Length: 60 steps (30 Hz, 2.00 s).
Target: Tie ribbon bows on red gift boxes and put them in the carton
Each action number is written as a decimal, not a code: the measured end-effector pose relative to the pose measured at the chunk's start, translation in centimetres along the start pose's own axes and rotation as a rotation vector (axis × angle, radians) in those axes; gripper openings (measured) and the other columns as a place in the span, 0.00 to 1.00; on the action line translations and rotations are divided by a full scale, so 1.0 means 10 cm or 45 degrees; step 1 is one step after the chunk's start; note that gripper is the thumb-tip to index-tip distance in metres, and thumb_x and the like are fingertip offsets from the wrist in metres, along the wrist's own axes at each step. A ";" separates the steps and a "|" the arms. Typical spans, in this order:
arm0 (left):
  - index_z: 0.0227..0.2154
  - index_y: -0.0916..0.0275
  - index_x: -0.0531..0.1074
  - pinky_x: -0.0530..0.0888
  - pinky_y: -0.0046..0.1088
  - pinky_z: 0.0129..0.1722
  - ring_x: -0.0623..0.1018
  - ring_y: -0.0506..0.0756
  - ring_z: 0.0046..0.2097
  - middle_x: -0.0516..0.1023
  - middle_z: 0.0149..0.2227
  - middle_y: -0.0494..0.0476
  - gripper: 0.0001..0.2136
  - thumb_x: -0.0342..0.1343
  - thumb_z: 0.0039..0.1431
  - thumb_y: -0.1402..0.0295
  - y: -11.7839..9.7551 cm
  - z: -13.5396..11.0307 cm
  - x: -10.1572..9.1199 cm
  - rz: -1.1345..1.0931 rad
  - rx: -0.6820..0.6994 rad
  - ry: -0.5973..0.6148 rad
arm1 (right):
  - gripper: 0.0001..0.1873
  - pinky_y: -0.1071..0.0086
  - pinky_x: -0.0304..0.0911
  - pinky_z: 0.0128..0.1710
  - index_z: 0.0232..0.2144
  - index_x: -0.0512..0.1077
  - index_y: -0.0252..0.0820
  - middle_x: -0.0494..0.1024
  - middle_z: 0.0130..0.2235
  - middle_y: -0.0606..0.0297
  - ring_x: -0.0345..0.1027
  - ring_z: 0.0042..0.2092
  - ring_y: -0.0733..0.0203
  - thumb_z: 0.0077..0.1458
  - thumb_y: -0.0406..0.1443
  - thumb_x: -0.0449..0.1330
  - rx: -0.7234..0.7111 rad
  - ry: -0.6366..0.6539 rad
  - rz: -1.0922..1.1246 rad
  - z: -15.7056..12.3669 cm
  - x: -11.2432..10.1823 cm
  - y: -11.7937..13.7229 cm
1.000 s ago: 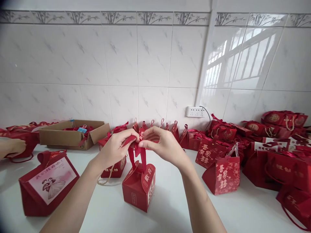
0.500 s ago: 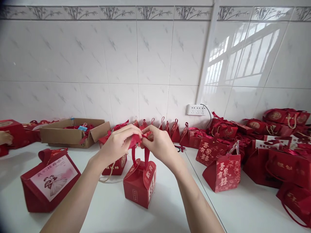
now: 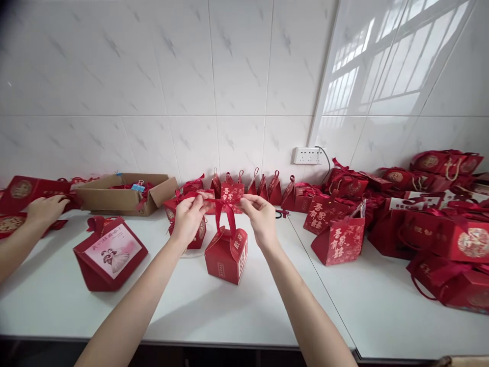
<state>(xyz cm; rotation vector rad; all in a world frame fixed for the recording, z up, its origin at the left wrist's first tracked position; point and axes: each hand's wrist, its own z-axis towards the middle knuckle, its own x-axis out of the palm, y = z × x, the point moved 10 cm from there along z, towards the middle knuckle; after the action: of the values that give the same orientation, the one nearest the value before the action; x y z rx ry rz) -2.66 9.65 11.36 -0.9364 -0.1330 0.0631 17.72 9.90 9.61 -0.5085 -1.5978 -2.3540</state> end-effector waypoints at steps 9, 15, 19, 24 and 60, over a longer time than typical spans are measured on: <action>0.28 0.65 0.73 0.74 0.28 0.27 0.76 0.53 0.23 0.76 0.21 0.53 0.15 0.55 0.51 0.56 0.51 -0.46 -0.90 0.506 -0.338 -0.114 | 0.21 0.68 0.71 0.39 0.31 0.68 0.43 0.75 0.22 0.74 0.71 0.26 0.68 0.33 0.36 0.71 0.121 -0.229 -0.058 -0.47 -0.92 0.01; 0.21 0.60 0.70 0.68 0.26 0.25 0.73 0.52 0.22 0.74 0.19 0.50 0.11 0.51 0.53 0.61 0.51 -0.67 -0.88 0.893 -0.346 0.035 | 0.24 0.70 0.72 0.38 0.32 0.66 0.44 0.74 0.20 0.75 0.72 0.26 0.66 0.30 0.37 0.71 0.218 -0.315 -0.138 -0.67 -1.28 -0.14; 0.23 0.59 0.70 0.68 0.27 0.27 0.73 0.53 0.21 0.74 0.18 0.49 0.11 0.47 0.55 0.63 0.53 -0.69 -0.86 1.073 -0.340 0.120 | 0.23 0.73 0.72 0.39 0.30 0.66 0.43 0.73 0.21 0.75 0.72 0.26 0.67 0.30 0.36 0.70 0.309 -0.321 -0.209 -0.77 -1.45 -0.22; 0.23 0.59 0.71 0.67 0.28 0.28 0.73 0.54 0.21 0.73 0.17 0.50 0.10 0.46 0.55 0.66 0.58 -0.70 -0.89 1.233 -0.350 0.171 | 0.19 0.68 0.70 0.44 0.32 0.65 0.44 0.71 0.22 0.74 0.73 0.29 0.64 0.36 0.37 0.67 0.365 -0.264 -0.382 -0.89 -1.57 -0.25; 0.17 0.61 0.57 0.67 0.28 0.28 0.71 0.52 0.28 0.71 0.27 0.53 0.13 0.56 0.39 0.63 0.78 -0.89 0.19 -0.217 -0.675 0.423 | 0.23 0.73 0.60 0.28 0.19 0.62 0.41 0.64 0.19 0.75 0.59 0.22 0.71 0.34 0.46 0.72 0.648 0.460 -0.018 -0.72 -0.29 -0.91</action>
<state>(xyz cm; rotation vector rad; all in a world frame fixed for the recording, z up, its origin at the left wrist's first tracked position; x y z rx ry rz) 0.52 7.41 0.05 -1.4457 0.0855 -0.2984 15.72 6.54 -1.72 0.0344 -1.9094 -1.8025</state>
